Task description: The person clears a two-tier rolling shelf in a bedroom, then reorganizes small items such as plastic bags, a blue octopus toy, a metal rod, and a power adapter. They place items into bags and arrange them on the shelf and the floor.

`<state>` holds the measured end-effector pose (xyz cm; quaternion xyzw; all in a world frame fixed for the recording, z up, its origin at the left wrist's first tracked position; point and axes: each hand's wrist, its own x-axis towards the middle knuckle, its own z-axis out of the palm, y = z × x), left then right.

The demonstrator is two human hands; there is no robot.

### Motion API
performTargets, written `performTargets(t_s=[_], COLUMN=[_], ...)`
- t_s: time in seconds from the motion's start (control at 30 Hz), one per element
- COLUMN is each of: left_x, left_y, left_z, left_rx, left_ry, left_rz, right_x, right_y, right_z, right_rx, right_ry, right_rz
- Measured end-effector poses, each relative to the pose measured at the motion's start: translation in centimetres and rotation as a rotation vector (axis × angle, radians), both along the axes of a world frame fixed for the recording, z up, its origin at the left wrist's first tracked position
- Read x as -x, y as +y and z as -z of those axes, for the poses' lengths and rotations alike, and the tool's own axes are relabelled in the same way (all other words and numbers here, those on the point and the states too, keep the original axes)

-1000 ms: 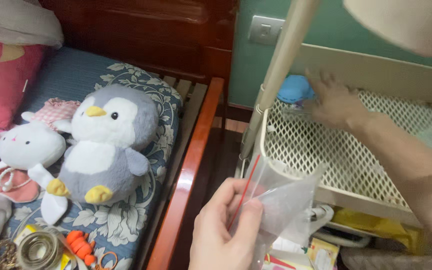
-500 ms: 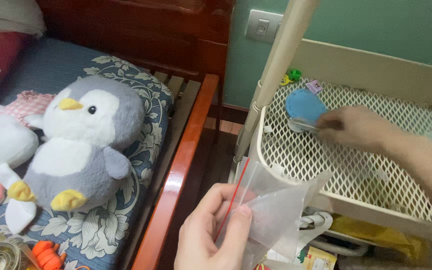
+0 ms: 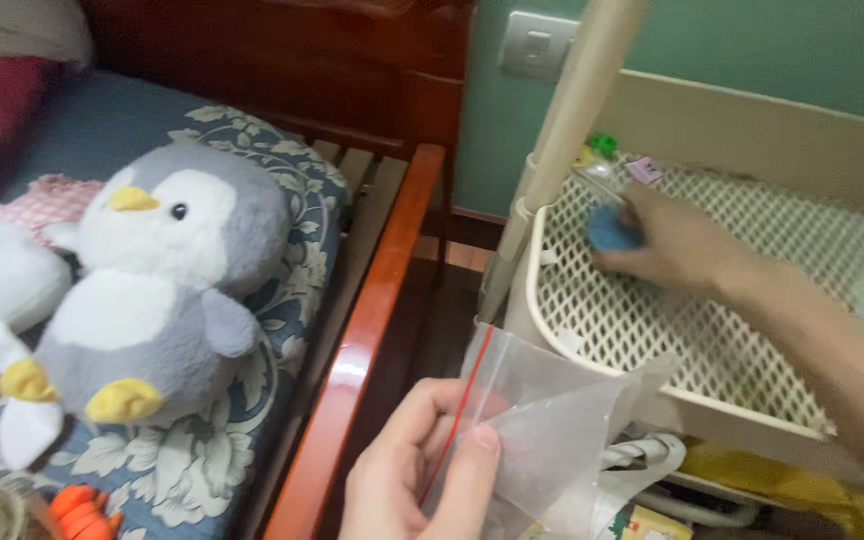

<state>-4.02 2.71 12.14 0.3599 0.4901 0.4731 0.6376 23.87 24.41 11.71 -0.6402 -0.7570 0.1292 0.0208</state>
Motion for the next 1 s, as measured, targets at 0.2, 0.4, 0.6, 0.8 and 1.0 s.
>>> performTargets(t_s=[0.2,0.4,0.6,0.8,1.0], left_x=[-0.6,-3.1,-5.4,-7.2,-8.1], left_y=[-0.2,-0.4,1.1,1.5,1.0], left_z=[-2.2,-8.1,-14.7,-18.0,-17.7], left_rx=[0.056,-0.049,-0.219,-0.283,-0.22], left_ry=[0.006,-0.174,-0.219,-0.225,-0.246], left_rz=[-0.045,-0.066,-0.143,-0.161,-0.133], right_x=[-3.7,-5.1,-5.8,-7.7,-8.9], right_y=[-5.5,-9.2,-12.3,-13.9,-15.2], right_z=[-2.6,-6.7,-10.9,-13.5,-14.3], right_rx=[-0.023,0.103,0.158,0.079,0.031], right_ry=[0.232,0.697,0.77,0.608,0.569], right_rz=[0.36,0.508,0.514,0.495,0.504])
